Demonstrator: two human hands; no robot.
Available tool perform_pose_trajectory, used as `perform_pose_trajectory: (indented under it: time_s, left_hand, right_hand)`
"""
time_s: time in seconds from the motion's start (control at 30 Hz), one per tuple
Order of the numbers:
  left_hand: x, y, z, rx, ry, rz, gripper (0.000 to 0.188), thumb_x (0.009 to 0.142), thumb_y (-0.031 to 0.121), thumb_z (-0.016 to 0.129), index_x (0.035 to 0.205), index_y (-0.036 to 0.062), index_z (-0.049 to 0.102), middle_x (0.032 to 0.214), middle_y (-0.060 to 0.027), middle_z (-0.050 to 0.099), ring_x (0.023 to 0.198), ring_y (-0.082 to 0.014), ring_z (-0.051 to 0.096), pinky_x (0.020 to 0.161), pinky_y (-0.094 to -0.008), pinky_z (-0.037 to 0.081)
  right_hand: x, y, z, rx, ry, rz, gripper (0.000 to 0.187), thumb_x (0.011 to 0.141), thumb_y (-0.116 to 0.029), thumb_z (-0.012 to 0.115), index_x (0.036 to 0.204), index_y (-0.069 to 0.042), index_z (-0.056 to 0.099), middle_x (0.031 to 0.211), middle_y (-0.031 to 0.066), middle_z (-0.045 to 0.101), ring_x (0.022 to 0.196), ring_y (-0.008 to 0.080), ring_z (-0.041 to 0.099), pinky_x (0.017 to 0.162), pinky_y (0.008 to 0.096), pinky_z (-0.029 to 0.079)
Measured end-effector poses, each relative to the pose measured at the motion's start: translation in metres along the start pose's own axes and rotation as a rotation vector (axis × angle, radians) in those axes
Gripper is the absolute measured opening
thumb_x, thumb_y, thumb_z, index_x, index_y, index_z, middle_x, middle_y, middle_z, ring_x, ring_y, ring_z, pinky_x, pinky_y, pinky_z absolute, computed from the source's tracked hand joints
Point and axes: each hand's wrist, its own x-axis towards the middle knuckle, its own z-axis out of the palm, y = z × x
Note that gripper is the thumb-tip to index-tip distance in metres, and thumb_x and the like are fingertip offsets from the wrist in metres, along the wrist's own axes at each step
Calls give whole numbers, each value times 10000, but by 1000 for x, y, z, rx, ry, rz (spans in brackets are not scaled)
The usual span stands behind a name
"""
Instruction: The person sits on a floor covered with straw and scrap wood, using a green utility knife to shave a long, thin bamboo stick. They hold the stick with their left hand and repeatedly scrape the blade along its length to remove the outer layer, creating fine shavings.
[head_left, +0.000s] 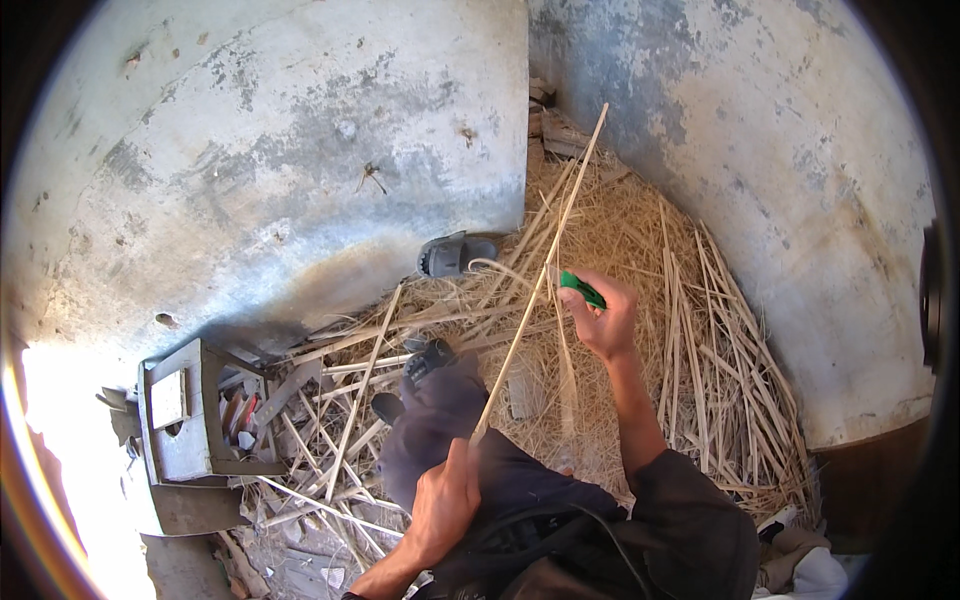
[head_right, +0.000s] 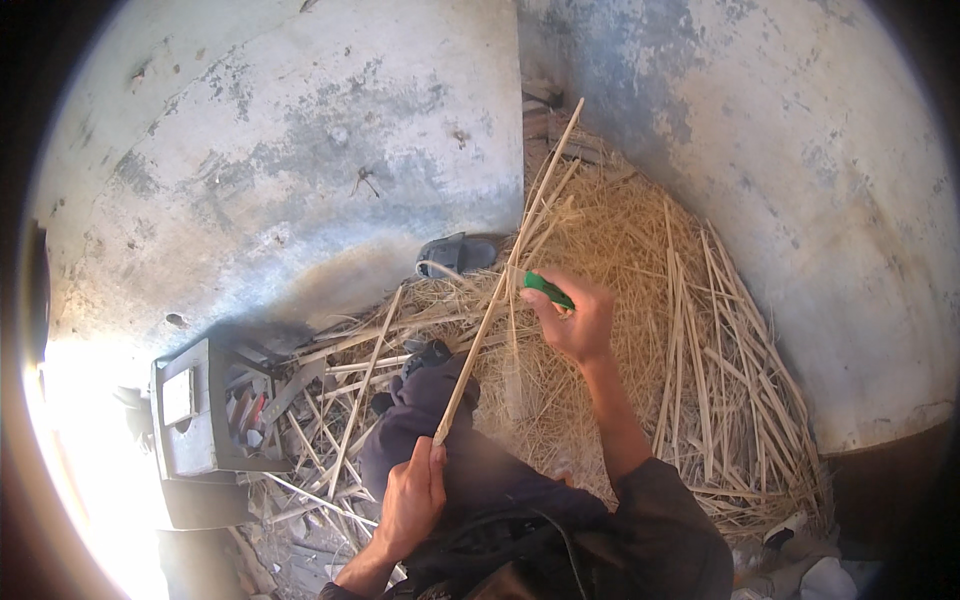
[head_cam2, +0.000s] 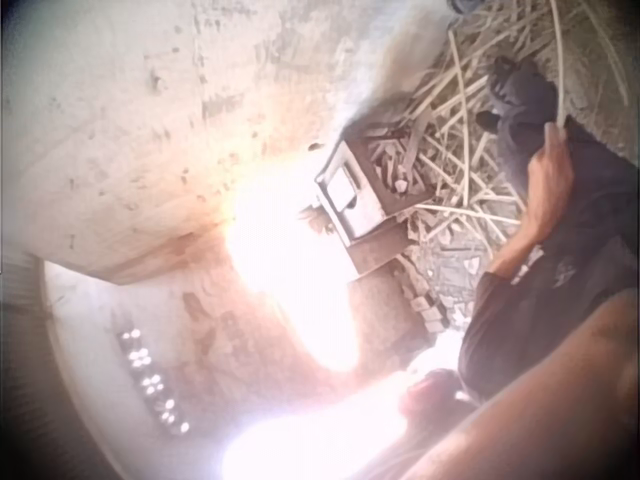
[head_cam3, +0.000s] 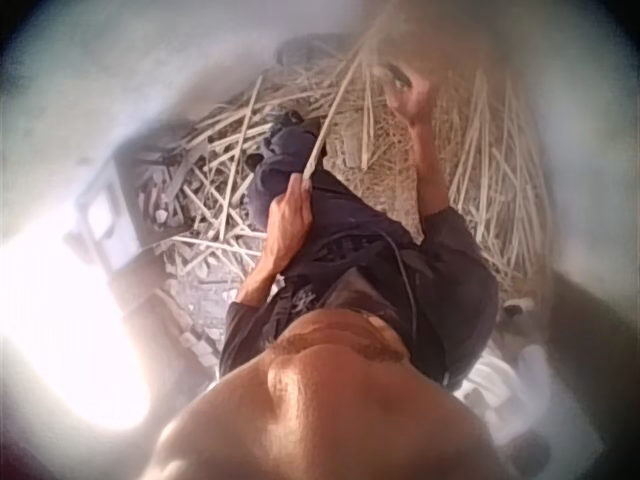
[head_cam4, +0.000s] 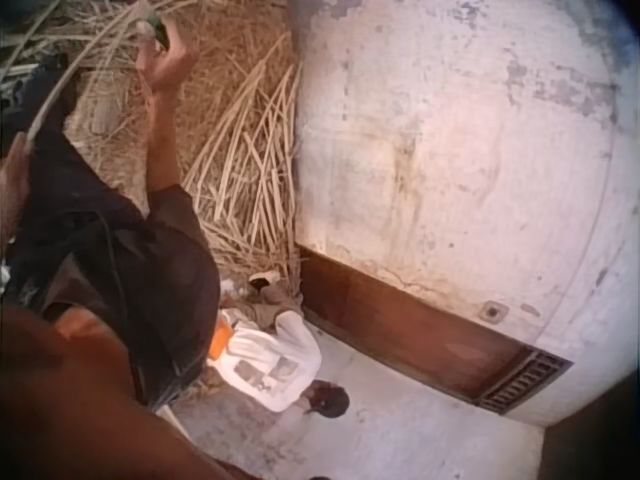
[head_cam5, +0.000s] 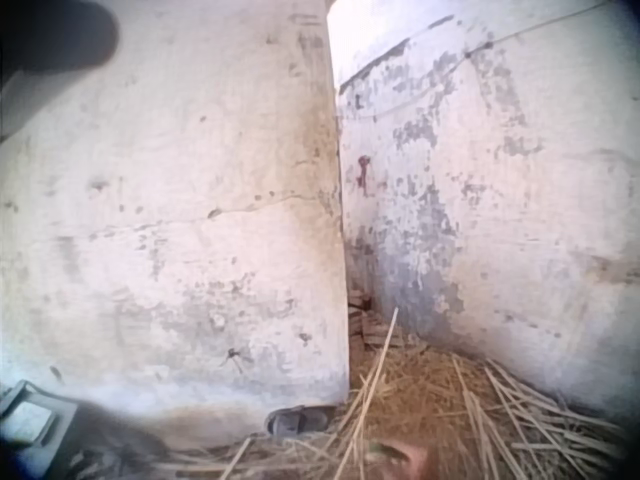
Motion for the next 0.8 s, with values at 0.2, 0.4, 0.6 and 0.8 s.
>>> perform_pose_trajectory:
  time_s: [0.2,0.4,0.6,0.8]
  left_hand:
    - [1,-1,2,25,5,-9,146,1145,132,519,1049,22,508,732,-286,622,728,-538,652,587,-575,467]
    - [-20,-8,7,24,-89,19,120,1094,109,605,1125,26,524,744,-262,658,711,-523,656,587,-591,497]
    - [-3,8,2,-105,-4,54,149,1124,130,559,1085,0,622,742,-232,640,731,-490,679,632,-490,508]
    - [21,18,-7,-198,72,74,169,1118,146,601,1081,-17,620,691,-155,598,558,-296,575,581,-382,452]
  right_hand:
    - [11,15,1,-14,-8,103,414,997,-419,769,1115,-27,834,808,69,786,612,153,688,550,318,531]
    - [40,77,-31,-113,202,244,525,1044,-532,685,1174,-39,810,863,50,730,706,156,629,666,342,511]
    - [31,74,-36,115,63,477,482,1079,-500,650,1214,-55,780,897,37,721,765,131,594,722,317,458]
    - [-3,58,-18,214,-162,617,412,1086,-446,666,1258,-81,751,743,-75,477,627,60,418,576,289,342]
